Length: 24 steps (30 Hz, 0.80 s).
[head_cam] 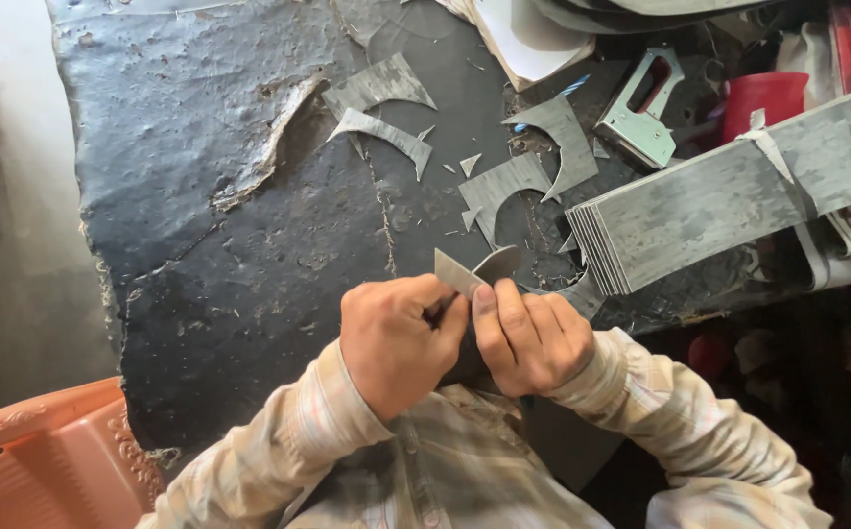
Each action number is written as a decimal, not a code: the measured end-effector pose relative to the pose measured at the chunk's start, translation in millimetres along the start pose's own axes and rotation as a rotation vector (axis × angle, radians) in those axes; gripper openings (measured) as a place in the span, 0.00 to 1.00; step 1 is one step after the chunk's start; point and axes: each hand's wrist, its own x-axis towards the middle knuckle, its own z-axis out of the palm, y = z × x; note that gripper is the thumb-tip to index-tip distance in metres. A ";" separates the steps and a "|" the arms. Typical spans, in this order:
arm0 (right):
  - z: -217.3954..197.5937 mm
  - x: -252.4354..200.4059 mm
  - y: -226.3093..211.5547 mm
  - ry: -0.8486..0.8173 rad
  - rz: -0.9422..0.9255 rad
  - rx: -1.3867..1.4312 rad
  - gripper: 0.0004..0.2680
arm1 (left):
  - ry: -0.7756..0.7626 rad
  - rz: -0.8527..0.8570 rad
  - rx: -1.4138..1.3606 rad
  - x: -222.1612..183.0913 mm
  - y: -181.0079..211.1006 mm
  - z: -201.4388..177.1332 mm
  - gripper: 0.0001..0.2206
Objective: Using a small blade to precisely cut and shape pieces of grey material on a workbench.
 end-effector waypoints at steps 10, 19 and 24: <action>37.5 -8.0 22.4 -0.188 0.218 -0.145 0.06 | -0.003 -0.260 -0.146 9.1 -13.1 -13.7 0.06; 29.1 2.7 -1.8 0.013 0.573 -0.005 0.04 | -0.091 -0.339 -0.248 23.1 -32.6 -24.0 0.07; 26.5 35.2 -16.6 0.016 0.417 0.193 0.07 | -0.038 -0.055 -0.034 21.9 -32.7 -25.7 0.05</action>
